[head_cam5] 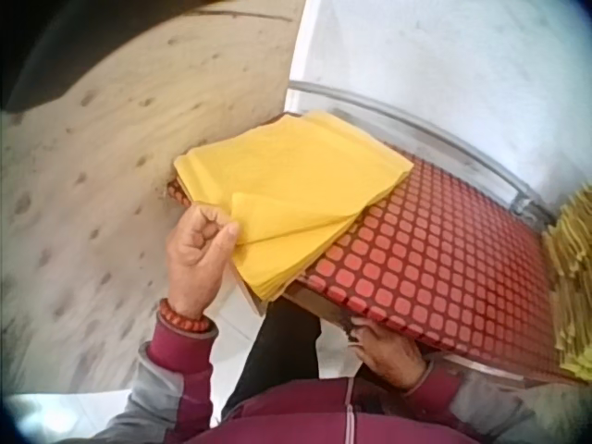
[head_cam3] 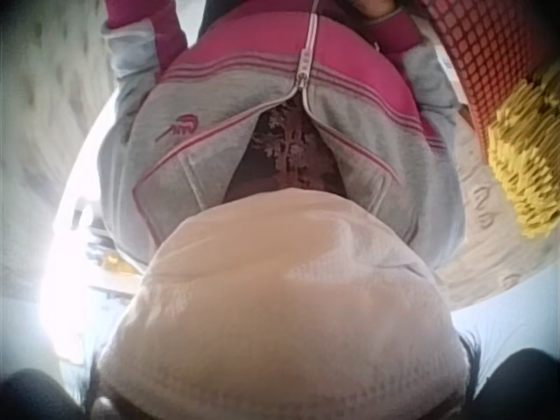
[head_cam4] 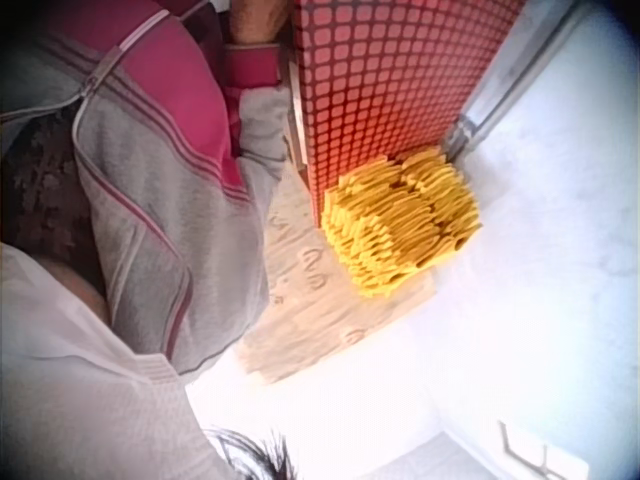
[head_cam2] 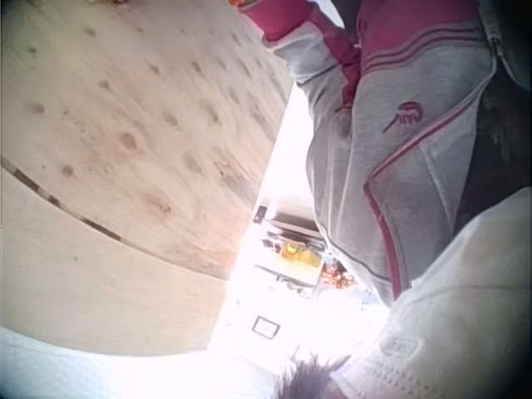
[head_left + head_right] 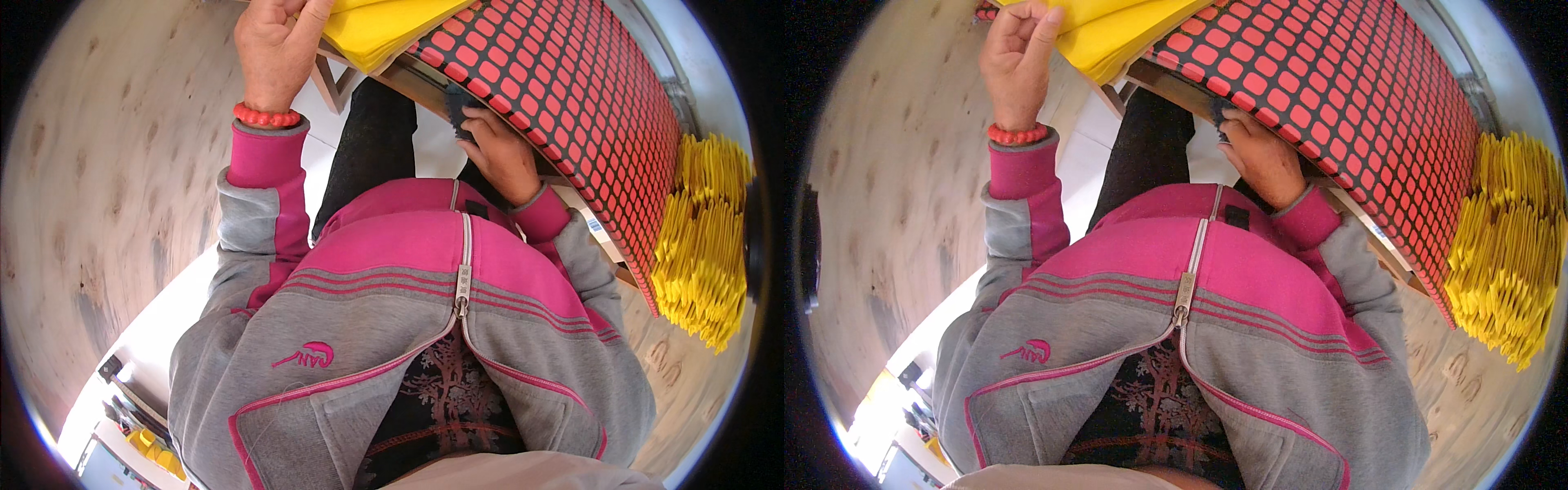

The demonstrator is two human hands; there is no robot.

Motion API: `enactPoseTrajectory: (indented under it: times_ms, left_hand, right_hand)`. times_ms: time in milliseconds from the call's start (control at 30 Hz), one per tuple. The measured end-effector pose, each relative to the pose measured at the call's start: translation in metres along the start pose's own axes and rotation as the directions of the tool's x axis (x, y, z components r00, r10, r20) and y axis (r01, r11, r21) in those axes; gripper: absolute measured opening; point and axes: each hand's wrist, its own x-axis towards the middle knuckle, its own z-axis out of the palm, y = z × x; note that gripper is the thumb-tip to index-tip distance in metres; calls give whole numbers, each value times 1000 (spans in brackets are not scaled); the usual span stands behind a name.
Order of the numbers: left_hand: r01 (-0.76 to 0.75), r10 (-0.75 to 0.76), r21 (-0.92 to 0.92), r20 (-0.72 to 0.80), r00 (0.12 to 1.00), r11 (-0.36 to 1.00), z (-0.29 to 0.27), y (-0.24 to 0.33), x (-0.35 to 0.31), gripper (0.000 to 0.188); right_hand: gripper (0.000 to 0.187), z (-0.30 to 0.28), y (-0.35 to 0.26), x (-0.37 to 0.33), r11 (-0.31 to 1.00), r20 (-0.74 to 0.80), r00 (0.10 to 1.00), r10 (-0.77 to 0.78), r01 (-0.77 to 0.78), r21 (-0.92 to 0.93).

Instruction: The person folds yellow cloths on a patterned table, aligning edges and pressing creases. The person stacks the folded cloths on the table and continues folding additional pieces.

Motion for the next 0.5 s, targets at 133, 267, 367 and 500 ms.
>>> enactPoseTrajectory:
  times_ms: [133,267,367,500]
  left_hand:
    - [-35,36,30,-19,999,999,-6,-5,5,8]
    - [-49,50,-22,36,998,999,-17,-13,7,14]
    - [-123,114,81,116,987,989,-24,-13,7,2]
    - [-123,85,140,250,964,982,-29,-6,9,15]
  right_hand:
    - [20,23,25,-9,990,29,998,54,-49,-136]
    - [18,36,44,-5,974,44,997,61,-50,-219]
    - [17,32,41,-5,981,50,993,111,-101,-165]
    - [17,5,4,4,998,117,993,28,-21,-59]
